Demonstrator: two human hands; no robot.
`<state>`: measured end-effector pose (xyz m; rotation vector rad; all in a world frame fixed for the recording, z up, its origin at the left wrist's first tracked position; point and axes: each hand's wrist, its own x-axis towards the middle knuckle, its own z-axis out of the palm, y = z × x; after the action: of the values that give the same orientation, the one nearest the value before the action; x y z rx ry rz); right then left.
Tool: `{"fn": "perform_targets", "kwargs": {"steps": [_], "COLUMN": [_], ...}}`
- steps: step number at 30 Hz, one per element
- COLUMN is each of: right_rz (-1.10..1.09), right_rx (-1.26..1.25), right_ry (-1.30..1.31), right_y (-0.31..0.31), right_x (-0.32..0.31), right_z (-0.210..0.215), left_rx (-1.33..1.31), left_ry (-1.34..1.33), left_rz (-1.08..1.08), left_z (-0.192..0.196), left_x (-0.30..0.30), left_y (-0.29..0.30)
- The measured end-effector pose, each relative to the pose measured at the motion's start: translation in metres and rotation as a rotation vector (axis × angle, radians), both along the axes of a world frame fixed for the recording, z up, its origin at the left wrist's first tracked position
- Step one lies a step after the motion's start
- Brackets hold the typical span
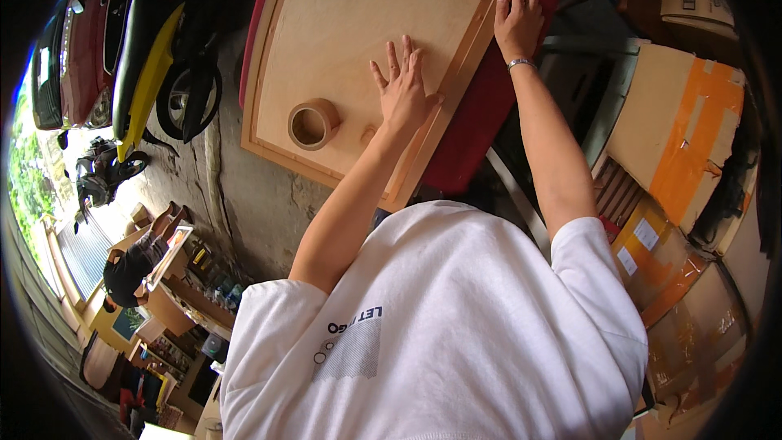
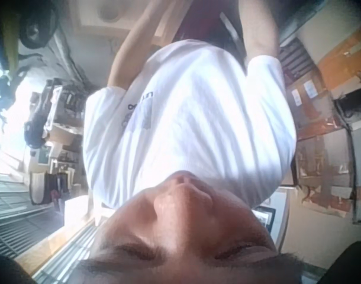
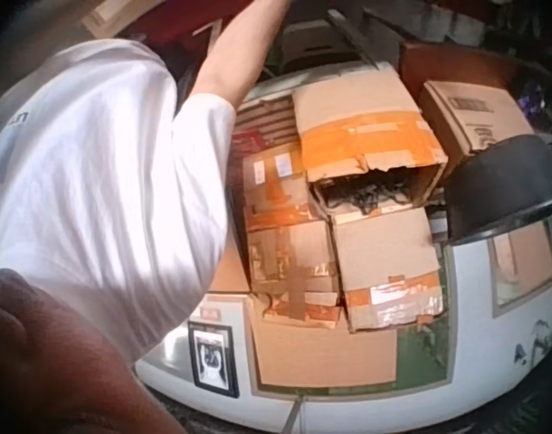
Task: The person assembles a wooden picture frame by attaching wooden strips to a board using a utility knife and tape. They then place a floral artwork into the frame and flip it over to show the finished product.
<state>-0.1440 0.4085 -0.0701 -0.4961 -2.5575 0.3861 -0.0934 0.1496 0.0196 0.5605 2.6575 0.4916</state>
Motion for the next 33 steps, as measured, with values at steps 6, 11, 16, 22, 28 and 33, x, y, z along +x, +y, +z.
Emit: {"fn": "perform_targets", "kwargs": {"steps": [6, 11, 16, 22, 28, 33], "right_rz": [-0.066, -0.083, -0.098, -0.144, -0.192, -0.194], "right_rx": [0.1, -0.123, -0.335, -0.37, -0.413, -0.435], "right_ry": [0.075, -0.32, -0.54, -0.557, -0.537, -0.546], "right_y": [0.003, -0.086, -0.145, -0.145, -0.15, -0.15], "right_x": [0.01, 0.09, 0.136, 0.134, 0.129, 0.13], "right_z": [-0.007, 0.038, 0.056, 0.056, 0.054, 0.054], "left_rx": [0.011, -0.015, 0.04, 0.029, -0.125, -0.023], "left_ry": [0.014, 0.099, 0.041, -0.042, 0.011, 0.023], "left_rz": [-0.003, -0.049, -0.02, -0.031, -0.087, -0.099], "left_z": [0.01, 0.004, 0.005, 0.008, 0.003, 0.002], "left_x": [0.005, 0.042, 0.077, 0.095, 0.096, 0.11], "left_y": [0.012, -0.025, -0.065, -0.082, -0.076, -0.101]}}
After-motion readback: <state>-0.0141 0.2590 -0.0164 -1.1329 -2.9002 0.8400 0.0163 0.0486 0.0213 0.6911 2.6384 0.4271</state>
